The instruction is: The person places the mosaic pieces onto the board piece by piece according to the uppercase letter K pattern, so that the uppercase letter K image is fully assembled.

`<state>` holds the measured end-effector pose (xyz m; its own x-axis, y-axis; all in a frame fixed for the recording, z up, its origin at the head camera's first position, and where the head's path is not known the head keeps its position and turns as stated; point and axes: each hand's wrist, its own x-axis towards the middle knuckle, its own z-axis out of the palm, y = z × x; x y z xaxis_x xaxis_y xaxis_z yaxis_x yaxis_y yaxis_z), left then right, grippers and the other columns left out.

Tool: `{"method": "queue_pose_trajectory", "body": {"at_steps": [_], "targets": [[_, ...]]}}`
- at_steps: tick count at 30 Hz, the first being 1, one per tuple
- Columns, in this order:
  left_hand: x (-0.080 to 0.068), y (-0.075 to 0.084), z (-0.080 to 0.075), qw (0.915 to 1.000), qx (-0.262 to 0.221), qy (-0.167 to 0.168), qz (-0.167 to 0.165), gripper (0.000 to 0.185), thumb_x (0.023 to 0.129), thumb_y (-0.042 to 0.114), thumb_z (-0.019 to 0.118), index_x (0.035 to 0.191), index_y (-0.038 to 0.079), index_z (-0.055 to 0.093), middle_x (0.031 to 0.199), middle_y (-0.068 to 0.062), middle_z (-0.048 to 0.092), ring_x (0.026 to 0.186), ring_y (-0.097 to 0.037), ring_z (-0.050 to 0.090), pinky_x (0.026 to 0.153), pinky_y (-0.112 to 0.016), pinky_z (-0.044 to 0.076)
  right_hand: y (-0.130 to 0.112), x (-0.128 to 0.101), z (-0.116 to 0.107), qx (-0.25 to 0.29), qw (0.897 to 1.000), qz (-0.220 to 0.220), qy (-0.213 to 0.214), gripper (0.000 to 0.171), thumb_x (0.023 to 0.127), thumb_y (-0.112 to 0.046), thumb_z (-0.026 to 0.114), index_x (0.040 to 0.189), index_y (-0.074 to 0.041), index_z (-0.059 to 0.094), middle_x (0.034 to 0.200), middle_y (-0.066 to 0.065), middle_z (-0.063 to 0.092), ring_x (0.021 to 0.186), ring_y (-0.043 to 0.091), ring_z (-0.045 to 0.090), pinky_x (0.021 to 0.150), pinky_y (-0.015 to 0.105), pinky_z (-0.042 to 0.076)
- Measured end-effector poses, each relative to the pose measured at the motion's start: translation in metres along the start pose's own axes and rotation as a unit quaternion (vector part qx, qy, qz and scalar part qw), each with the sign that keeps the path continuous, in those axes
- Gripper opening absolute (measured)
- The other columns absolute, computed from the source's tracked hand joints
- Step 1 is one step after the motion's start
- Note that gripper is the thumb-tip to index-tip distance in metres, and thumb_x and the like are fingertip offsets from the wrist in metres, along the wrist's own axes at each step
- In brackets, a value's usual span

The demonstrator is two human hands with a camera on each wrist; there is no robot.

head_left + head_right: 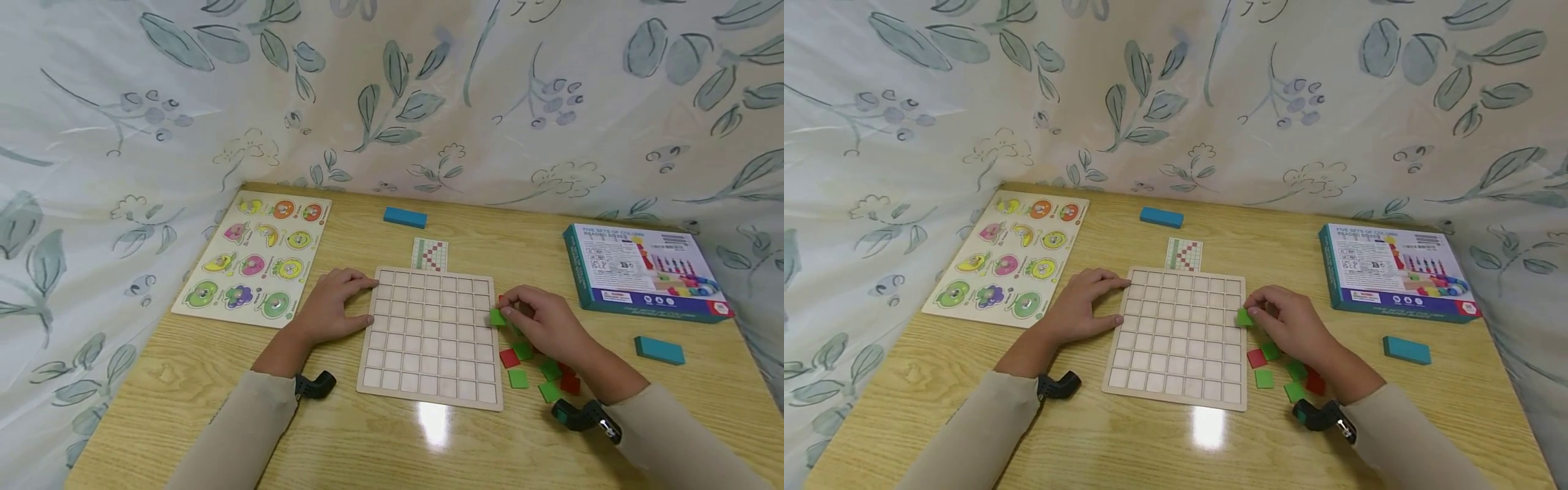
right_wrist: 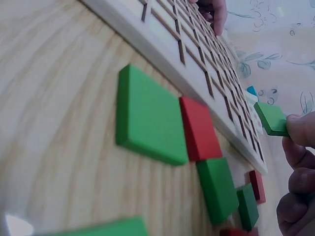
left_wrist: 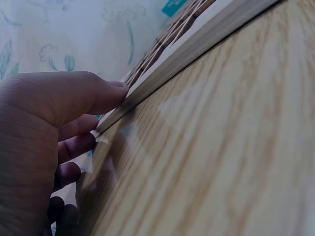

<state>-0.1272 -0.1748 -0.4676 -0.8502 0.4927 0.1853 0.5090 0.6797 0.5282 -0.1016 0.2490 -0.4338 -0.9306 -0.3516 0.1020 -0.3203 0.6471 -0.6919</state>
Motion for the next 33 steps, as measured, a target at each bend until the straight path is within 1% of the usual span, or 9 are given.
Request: {"method": "queue_pose_trajectory", "body": {"at_steps": [6, 10, 15, 18, 21, 28, 33], "targets": [[0.000, 0.000, 0.000, 1.0000, -0.002, 0.001, 0.002, 0.063, 0.085, 0.039, 0.084, 0.144, 0.019, 0.070, 0.136, -0.006, 0.064, 0.125, -0.029, 0.056, 0.106, -0.055, 0.040, -0.009, 0.010, 0.005, 0.024, 1.000, 0.014, -0.007, 0.009, 0.105, -0.011, 0.070, 0.110, -0.017, 0.074, 0.093, -0.003, 0.068, 0.077, 0.020, 0.056, 0.065, 0.027, 0.048], [0.000, -0.001, 0.000, 1.0000, -0.003, 0.000, 0.003, 0.063, 0.086, 0.038, 0.084, 0.144, 0.019, 0.070, 0.135, -0.006, 0.064, 0.125, -0.029, 0.056, 0.106, -0.055, 0.040, -0.013, 0.017, 0.009, 0.041, 0.999, 0.019, -0.001, 0.008, 0.105, -0.011, 0.069, 0.110, -0.014, 0.075, 0.094, -0.001, 0.070, 0.078, 0.021, 0.056, 0.066, 0.027, 0.048], [0.000, -0.001, 0.001, 1.0000, -0.003, -0.001, 0.005, 0.063, 0.086, 0.038, 0.084, 0.144, 0.019, 0.070, 0.134, -0.005, 0.064, 0.124, -0.029, 0.056, 0.106, -0.054, 0.040, -0.016, 0.024, 0.016, 0.064, 0.997, 0.029, -0.007, 0.007, 0.106, -0.012, 0.069, 0.109, -0.013, 0.075, 0.088, 0.001, 0.067, 0.075, 0.022, 0.054, 0.065, 0.028, 0.046], [-0.001, -0.002, 0.001, 1.0000, -0.002, 0.002, 0.008, 0.062, 0.086, 0.038, 0.084, 0.144, 0.019, 0.070, 0.132, -0.006, 0.065, 0.122, -0.029, 0.056, 0.104, -0.054, 0.041, -0.019, 0.028, 0.020, 0.073, 0.997, 0.031, -0.013, 0.007, 0.106, -0.013, 0.069, 0.109, -0.014, 0.075, 0.083, 0.003, 0.064, 0.072, 0.023, 0.052, 0.063, 0.029, 0.043], [-0.001, -0.002, 0.001, 0.9999, -0.005, 0.004, 0.011, 0.063, 0.086, 0.038, 0.084, 0.144, 0.019, 0.071, 0.129, -0.006, 0.065, 0.119, -0.028, 0.056, 0.102, -0.053, 0.041, -0.021, 0.034, 0.024, 0.079, 0.996, 0.031, -0.014, 0.007, 0.105, -0.013, 0.069, 0.108, -0.015, 0.076, 0.081, 0.004, 0.063, 0.070, 0.024, 0.052, 0.062, 0.030, 0.044], [-0.002, -0.002, 0.000, 0.9998, 0.000, 0.007, 0.017, 0.063, 0.086, 0.040, 0.084, 0.144, 0.019, 0.070, 0.121, -0.003, 0.067, 0.111, -0.025, 0.057, 0.095, -0.051, 0.042, -0.028, 0.045, 0.034, 0.084, 0.996, 0.032, -0.023, 0.008, 0.106, -0.013, 0.069, 0.108, -0.017, 0.076, 0.079, 0.003, 0.061, 0.071, 0.025, 0.052, 0.063, 0.031, 0.044], [-0.002, 0.000, 0.000, 0.9999, 0.004, 0.005, 0.015, 0.062, 0.086, 0.039, 0.085, 0.143, 0.018, 0.070, 0.116, -0.001, 0.067, 0.106, -0.022, 0.058, 0.094, -0.049, 0.041, -0.036, 0.055, 0.039, 0.090, 0.995, 0.047, -0.027, 0.007, 0.107, -0.016, 0.068, 0.109, -0.017, 0.075, 0.082, 0.004, 0.061, 0.075, 0.027, 0.052, 0.064, 0.032, 0.043]]}}
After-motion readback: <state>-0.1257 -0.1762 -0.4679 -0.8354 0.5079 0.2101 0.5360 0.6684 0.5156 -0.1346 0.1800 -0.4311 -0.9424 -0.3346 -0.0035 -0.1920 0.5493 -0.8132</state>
